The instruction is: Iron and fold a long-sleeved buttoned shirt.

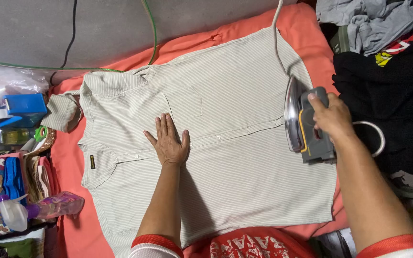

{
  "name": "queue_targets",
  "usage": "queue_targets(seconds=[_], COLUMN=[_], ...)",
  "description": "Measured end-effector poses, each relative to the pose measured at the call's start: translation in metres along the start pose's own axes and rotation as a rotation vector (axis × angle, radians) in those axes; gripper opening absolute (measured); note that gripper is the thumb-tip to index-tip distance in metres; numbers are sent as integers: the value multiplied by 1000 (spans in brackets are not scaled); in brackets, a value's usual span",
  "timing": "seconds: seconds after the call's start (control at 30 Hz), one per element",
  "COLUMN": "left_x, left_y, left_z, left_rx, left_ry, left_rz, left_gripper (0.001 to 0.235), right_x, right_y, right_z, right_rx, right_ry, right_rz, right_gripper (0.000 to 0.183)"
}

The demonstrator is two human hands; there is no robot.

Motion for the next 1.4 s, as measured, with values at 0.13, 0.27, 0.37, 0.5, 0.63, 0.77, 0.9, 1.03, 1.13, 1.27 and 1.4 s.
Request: queue_targets(seconds=[0.13,0.27,0.37,0.5,0.63,0.77,0.9,1.03,1.13,1.27,1.4], left_x=[2,1,0,0,2,1,-1,-7,-12,8,41], left_y=[0,0,1,0,0,0,0,0,4,8,4], left_z=[-2,0,0,1,0,0,2,3,6,-13,-69], left_rx=[-7,5,-6,-10,-10,-10,-18,-30,-66,-92,-108], left_ry=[-5,13,-1,-24,-22,-18,-7,4,-13,137,44], left_rz=[-4,14,-9,-25,-20,-26,-35,-32,-69,-83,66], left_gripper=[84,83,84,84,83,84,84,83,86,82,57], right_x=[11,-4,-34,-75,-69,-42,0,20,18,23,21], right_y=[-25,-71,-105,-145,-159,-148,-131,-120,-102,-75,-79], right_z=[42,66,42,-5,-29,-69,-102,-95,-93,-83,-57], right_rx=[156,268,272,267,274,113,51,23,12,87,105], right_ry=[227,281,155,19,-80,-282,-438,-495,-562,-514,-518], right_rz=[-55,4,84,236,267,284,134,36,40,-68,-44], right_gripper=[39,34,35,39,43,46,51,55,57,56,57])
Point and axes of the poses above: each hand's wrist, its own y-axis towards the middle knuckle, its own x-axis out of the back of the hand, z = x × y, the point moved 8 cm from there along y, towards the middle knuckle, and after that the axes turned 6 degrees about x, right-handed, at the moved point
